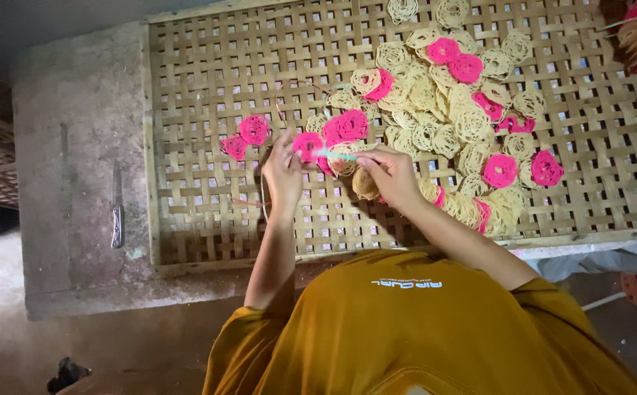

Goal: The person repeatedly picks up small beige and pink coiled items from a woven tray and threads them onto a thin stick. They continue adding items one by one, forming a growing stack on the stick. The process is repetitive and focused on assembling the decorative pieces.

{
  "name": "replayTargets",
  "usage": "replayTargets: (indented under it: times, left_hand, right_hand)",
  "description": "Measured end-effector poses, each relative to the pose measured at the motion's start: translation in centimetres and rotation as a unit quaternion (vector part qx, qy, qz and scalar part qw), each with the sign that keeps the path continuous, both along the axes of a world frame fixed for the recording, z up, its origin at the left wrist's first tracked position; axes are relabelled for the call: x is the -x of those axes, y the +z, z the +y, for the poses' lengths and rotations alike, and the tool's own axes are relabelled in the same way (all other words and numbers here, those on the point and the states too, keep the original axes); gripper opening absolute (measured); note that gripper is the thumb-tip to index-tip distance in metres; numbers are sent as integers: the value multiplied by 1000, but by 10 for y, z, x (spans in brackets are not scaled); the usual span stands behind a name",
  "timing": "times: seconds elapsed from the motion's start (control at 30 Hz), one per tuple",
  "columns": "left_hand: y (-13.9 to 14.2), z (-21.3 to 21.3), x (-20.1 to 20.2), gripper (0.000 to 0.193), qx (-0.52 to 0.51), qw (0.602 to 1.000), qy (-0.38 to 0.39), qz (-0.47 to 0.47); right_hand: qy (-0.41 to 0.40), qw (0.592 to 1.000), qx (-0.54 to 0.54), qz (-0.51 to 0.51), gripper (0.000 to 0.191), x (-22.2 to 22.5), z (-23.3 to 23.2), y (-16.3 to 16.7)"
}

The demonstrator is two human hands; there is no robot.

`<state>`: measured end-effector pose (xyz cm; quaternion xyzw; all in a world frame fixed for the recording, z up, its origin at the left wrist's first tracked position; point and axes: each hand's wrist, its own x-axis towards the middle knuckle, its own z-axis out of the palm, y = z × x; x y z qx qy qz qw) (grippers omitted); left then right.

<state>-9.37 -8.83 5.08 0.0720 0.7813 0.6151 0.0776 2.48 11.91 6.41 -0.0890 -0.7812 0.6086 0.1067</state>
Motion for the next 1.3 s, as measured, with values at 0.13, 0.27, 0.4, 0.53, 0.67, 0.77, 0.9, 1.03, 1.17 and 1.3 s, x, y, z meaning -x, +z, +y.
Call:
replayTargets:
  times: [0.13, 0.27, 0.4, 0.53, 0.67, 0.77, 0.9, 1.03, 1.17, 1.3]
  left_hand:
    - [3, 11, -8, 35, -83, 995, 22, -55]
    - [6, 20, -28, 28, -18, 999, 7, 31]
    - [18, 30, -49, 26, -18, 999, -16, 30]
    - [30, 37, -61, 26, -39, 996, -35, 78]
    - [37, 40, -68, 23, -52, 996, -55, 43]
    - [38, 37, -72, 28, -40, 994, -88, 41]
    - [34, 30, -68, 32, -79, 985, -147, 30]
    - [23, 28, -59, 31, -58, 983, -169, 39]
    - [14, 31, -50, 30, -77, 986, -149, -21]
    - [8, 20, -55, 15, 135, 982, -127, -22]
  right_hand:
    - [-24, 995, -70, 73, 10, 4, -7, 13]
    - [-47, 996, -68, 22, 8, 6, -12, 24]
    - [-53, 971, -202, 118, 9, 9, -14, 29]
    - [-60, 965, -230, 115, 13, 12, -16, 32]
    - [-78, 968, -220, 90, 17, 11, -15, 30]
    - [-77, 985, -151, 35, 16, 11, -14, 20]
    - [-57, 997, -49, 20, 15, 15, -9, 0]
    - [-36, 999, -4, 8, 16, 12, -3, -17]
    - [-37, 999, -4, 26, 19, 4, -12, -28]
    - [-29, 993, 71, 96, 16, -6, -33, -27]
